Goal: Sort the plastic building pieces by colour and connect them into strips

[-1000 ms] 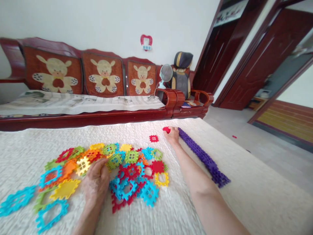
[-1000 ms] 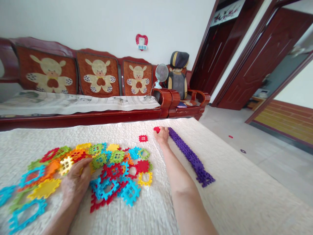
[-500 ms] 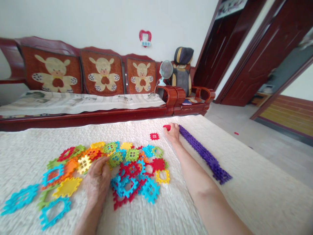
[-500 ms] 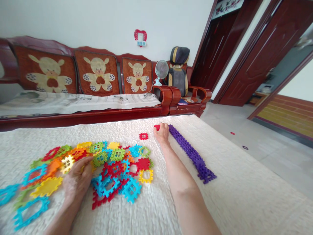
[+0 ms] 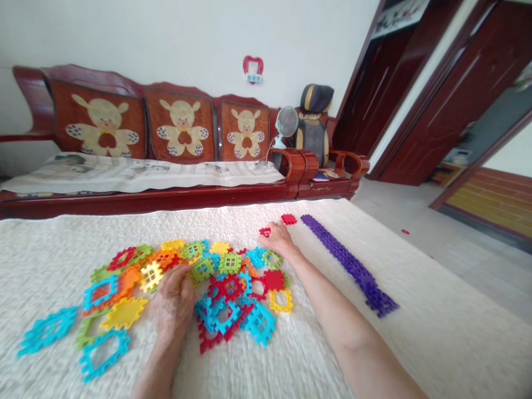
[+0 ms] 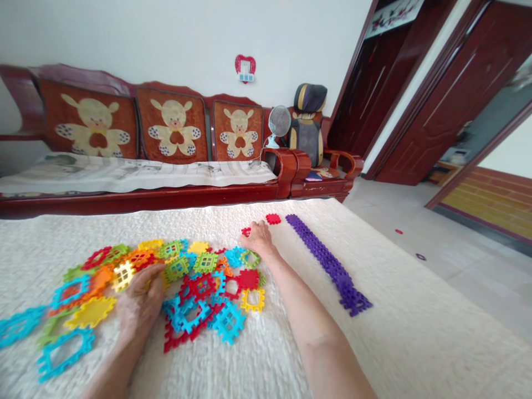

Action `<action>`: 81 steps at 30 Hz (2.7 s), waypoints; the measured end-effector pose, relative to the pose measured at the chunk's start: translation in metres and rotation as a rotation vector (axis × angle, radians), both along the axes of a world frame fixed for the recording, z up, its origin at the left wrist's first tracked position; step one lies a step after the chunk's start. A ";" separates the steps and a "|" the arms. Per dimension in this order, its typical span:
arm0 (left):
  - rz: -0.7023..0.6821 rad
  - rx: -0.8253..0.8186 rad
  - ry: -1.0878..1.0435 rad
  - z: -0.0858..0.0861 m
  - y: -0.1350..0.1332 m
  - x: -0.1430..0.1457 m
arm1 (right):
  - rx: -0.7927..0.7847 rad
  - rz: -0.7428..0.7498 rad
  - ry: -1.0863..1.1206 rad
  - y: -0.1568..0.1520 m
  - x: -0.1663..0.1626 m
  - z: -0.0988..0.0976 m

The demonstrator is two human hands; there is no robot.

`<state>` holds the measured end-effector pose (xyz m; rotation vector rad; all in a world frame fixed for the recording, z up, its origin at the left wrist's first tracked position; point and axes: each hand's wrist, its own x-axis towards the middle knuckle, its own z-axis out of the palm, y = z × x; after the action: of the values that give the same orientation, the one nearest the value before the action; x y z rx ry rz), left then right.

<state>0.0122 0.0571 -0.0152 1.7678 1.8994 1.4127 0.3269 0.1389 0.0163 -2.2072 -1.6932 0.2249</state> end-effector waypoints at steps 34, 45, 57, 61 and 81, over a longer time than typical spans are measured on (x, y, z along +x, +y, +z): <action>-0.012 -0.082 0.004 0.012 -0.007 0.001 | 0.287 -0.293 0.003 -0.003 0.078 -0.012; -0.018 -0.049 0.002 0.007 -0.004 -0.001 | 0.205 -0.333 -0.049 0.000 0.070 -0.006; -0.028 -0.045 -0.013 0.012 -0.005 0.002 | 0.224 -0.328 -0.070 0.001 0.071 -0.010; -0.029 -0.068 -0.025 0.014 -0.006 0.003 | 0.268 -0.344 -0.025 0.000 0.073 -0.011; -0.007 0.023 0.003 -0.003 0.001 -0.002 | 0.232 -0.372 -0.022 -0.007 0.064 -0.003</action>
<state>0.0104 0.0579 -0.0182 1.7861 1.8833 1.4367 0.3905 0.1316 0.0130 -2.2958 -1.2144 -0.0865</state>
